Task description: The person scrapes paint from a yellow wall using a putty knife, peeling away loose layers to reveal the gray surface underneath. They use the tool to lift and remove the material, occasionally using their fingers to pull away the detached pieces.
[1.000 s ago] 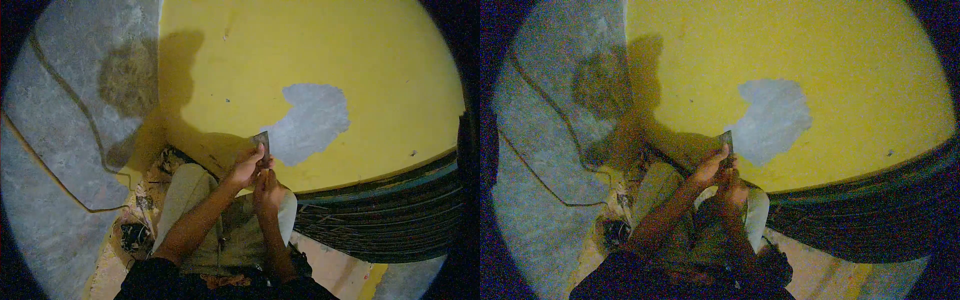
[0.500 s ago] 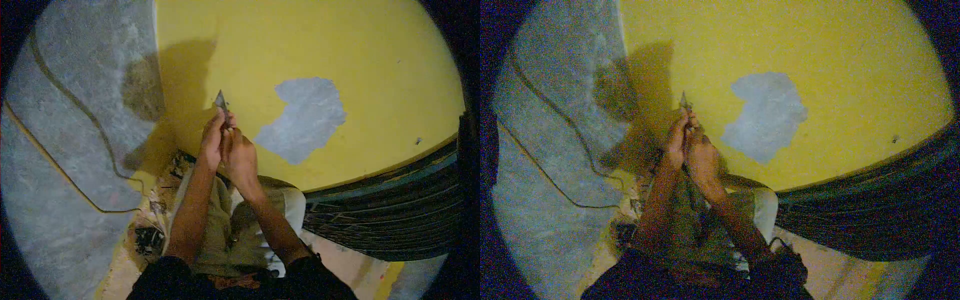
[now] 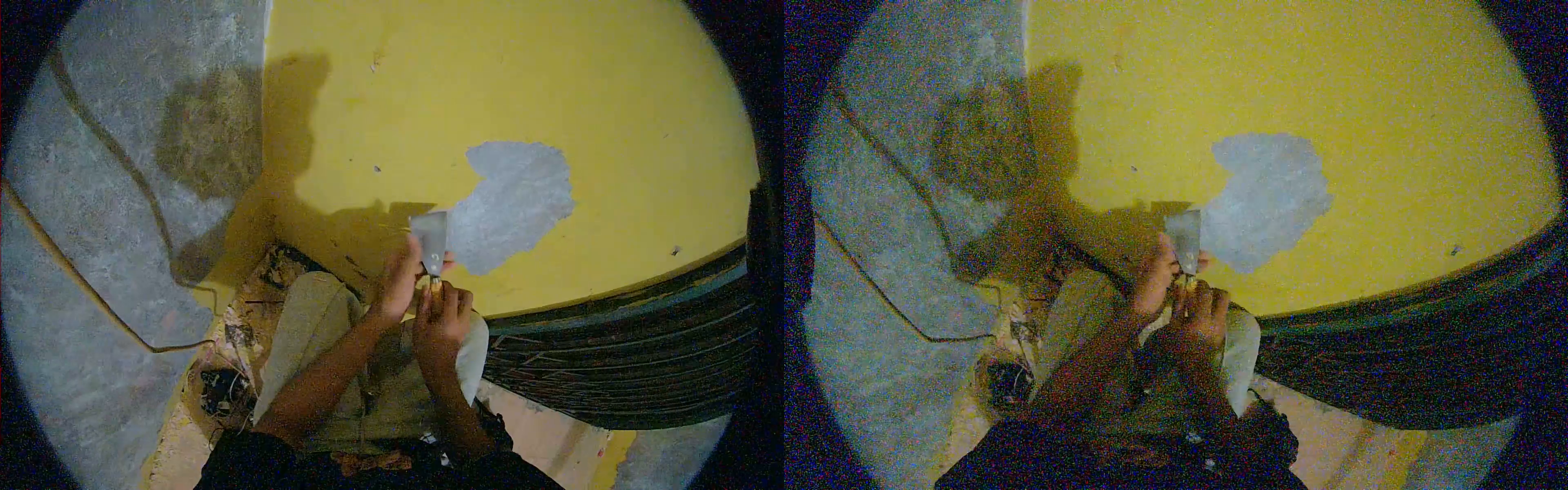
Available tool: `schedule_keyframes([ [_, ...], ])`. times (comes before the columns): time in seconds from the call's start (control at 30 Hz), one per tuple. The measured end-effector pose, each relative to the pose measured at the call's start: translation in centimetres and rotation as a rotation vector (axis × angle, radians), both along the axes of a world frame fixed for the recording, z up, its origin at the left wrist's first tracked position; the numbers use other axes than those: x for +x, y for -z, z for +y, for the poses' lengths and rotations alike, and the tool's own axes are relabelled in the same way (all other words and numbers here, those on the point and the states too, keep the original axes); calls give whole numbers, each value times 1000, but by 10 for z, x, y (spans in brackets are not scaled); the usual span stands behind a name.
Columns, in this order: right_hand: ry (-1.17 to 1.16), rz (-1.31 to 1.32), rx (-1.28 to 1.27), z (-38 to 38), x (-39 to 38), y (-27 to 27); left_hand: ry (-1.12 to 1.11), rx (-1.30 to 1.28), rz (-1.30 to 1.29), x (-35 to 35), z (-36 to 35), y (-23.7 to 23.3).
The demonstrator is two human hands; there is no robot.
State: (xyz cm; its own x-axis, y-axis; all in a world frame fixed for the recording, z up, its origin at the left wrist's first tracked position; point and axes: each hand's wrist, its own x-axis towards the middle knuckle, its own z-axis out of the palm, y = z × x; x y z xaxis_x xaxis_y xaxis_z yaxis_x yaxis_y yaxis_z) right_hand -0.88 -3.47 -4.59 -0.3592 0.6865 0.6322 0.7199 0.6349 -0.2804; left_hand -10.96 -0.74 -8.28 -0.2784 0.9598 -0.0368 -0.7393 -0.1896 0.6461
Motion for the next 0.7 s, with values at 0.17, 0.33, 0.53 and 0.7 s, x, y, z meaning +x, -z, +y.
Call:
schedule_keyframes([
  [0.17, 45, 35, -393, -1, 16, -1, 143, -73, -165, 17, 16, 38],
  [0.33, 47, -30, -321, 5, 15, -11, 335, -58, -398, 11, 17, 22],
  [0.53, 37, -146, -334, 13, 8, -10, 343, -39, -309, 1, 26, 36],
  [0.7, -16, -70, -284, 8, 0, -5, 404, -73, -339, -12, 27, 40],
])
